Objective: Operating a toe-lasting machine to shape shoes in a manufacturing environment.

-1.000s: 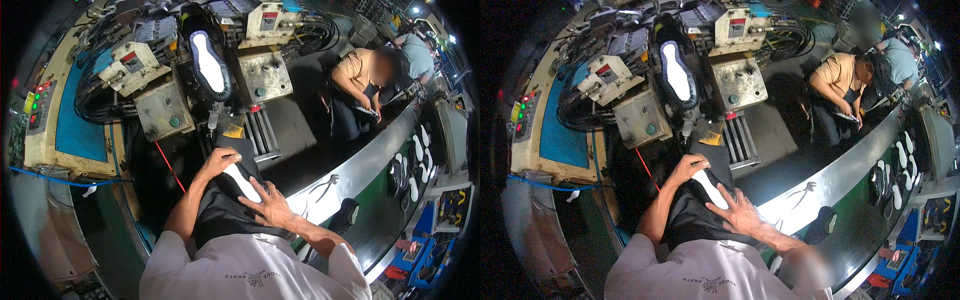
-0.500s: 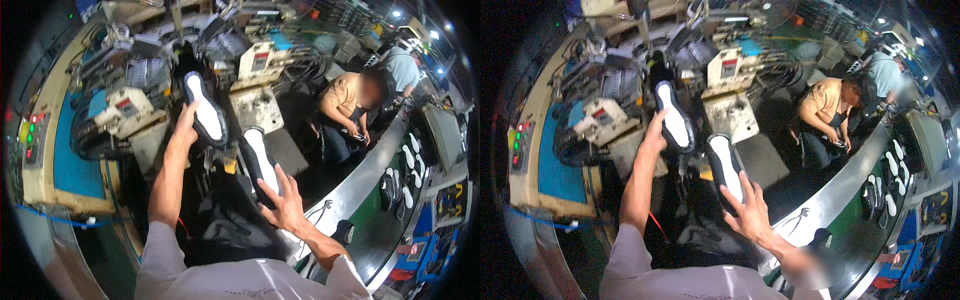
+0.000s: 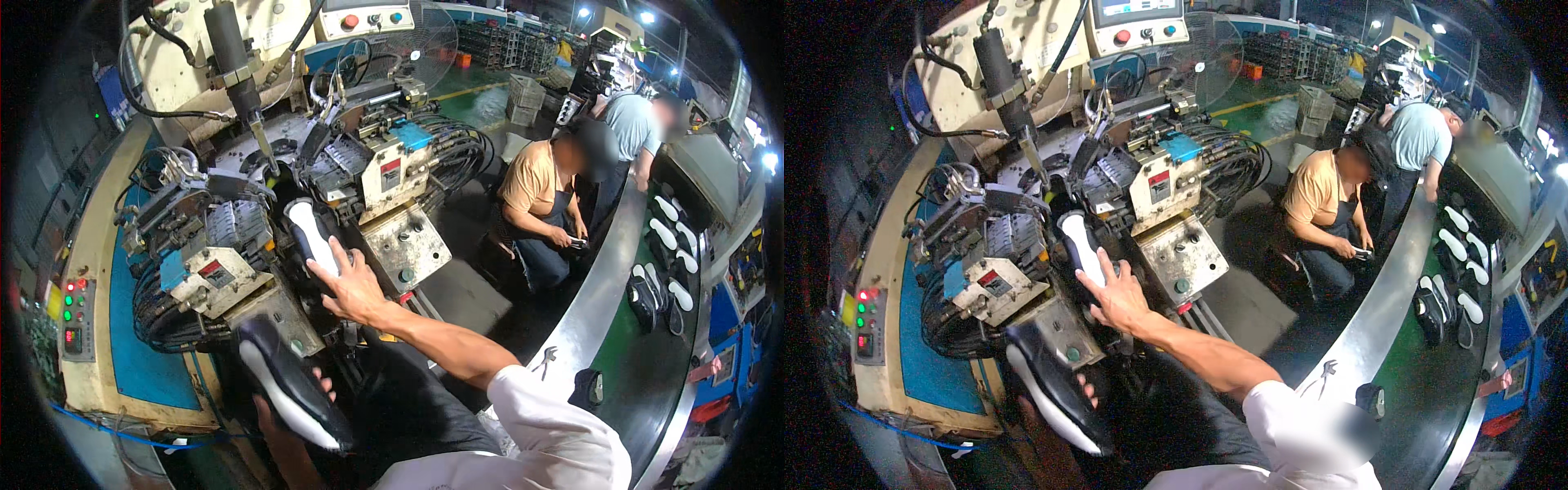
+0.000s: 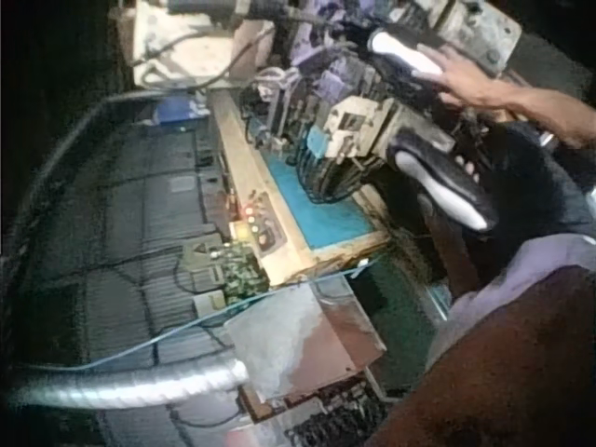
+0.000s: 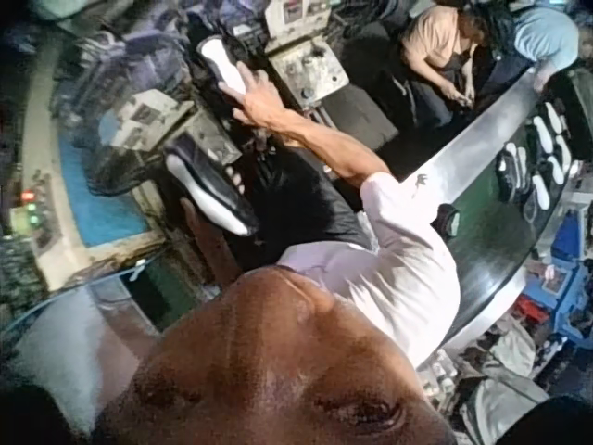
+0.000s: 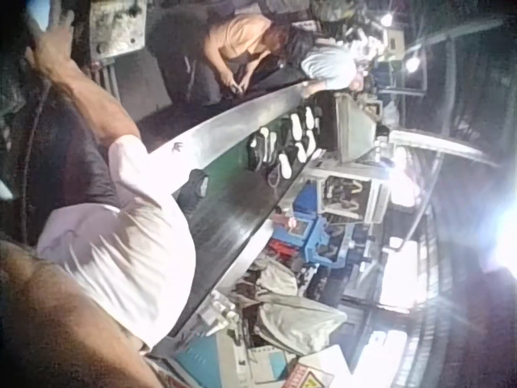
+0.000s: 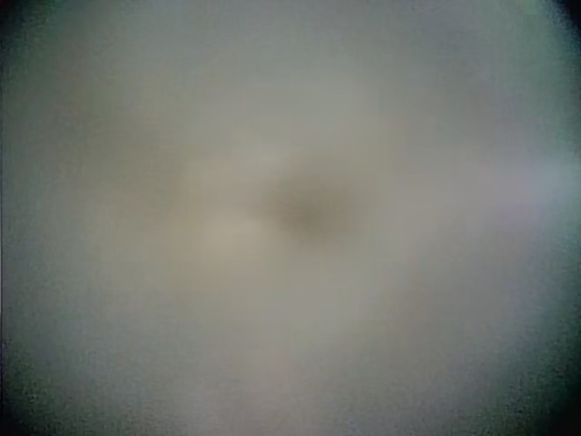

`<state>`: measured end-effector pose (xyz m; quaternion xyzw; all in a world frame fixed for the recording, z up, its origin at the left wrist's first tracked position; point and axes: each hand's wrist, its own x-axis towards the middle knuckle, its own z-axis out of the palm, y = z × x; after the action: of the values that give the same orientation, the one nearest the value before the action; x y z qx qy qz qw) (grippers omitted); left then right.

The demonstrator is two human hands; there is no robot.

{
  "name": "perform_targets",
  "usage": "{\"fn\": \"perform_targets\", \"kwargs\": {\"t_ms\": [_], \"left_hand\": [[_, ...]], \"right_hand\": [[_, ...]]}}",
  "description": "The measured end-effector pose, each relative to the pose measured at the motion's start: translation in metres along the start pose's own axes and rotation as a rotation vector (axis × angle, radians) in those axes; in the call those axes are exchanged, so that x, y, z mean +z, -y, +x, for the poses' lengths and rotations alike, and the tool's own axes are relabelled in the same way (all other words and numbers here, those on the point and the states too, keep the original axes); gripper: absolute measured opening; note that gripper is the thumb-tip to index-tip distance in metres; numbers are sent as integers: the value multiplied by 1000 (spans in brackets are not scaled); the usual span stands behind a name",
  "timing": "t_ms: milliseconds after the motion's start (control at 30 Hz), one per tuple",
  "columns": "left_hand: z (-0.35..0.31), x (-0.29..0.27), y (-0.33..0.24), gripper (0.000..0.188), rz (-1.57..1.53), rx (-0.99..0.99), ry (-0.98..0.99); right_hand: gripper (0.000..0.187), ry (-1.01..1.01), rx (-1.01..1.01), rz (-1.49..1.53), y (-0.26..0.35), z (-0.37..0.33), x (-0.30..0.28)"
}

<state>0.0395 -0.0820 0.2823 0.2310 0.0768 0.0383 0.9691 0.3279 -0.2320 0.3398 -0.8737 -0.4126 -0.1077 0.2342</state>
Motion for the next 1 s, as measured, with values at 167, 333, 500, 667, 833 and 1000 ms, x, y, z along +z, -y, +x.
{"fn": "perform_targets", "kwargs": {"t_ms": [167, 333, 500, 667, 833, 1000], "left_hand": [[-86, -81, 31, 106, -116, -33, -486], [-128, -44, 53, 91, -68, -134, -516], [-111, 25, 73, 91, 118, -11, -484], [-76, 42, 70, 83, 216, -93, -541], [-44, 33, 70, 78, 316, -72, -511], [-8, 2, 61, 70, 336, -159, -490]], "right_hand": [[88, -17, 20, 19, 8, -9, 20], [82, -257, -219, -85, -2, -13, 31], [73, -255, -266, -98, -9, -9, 46], [74, -239, -225, -133, -12, 46, 51], [55, -266, -257, -204, -24, 118, 62], [49, -380, -317, -218, -29, 165, 68]]}}
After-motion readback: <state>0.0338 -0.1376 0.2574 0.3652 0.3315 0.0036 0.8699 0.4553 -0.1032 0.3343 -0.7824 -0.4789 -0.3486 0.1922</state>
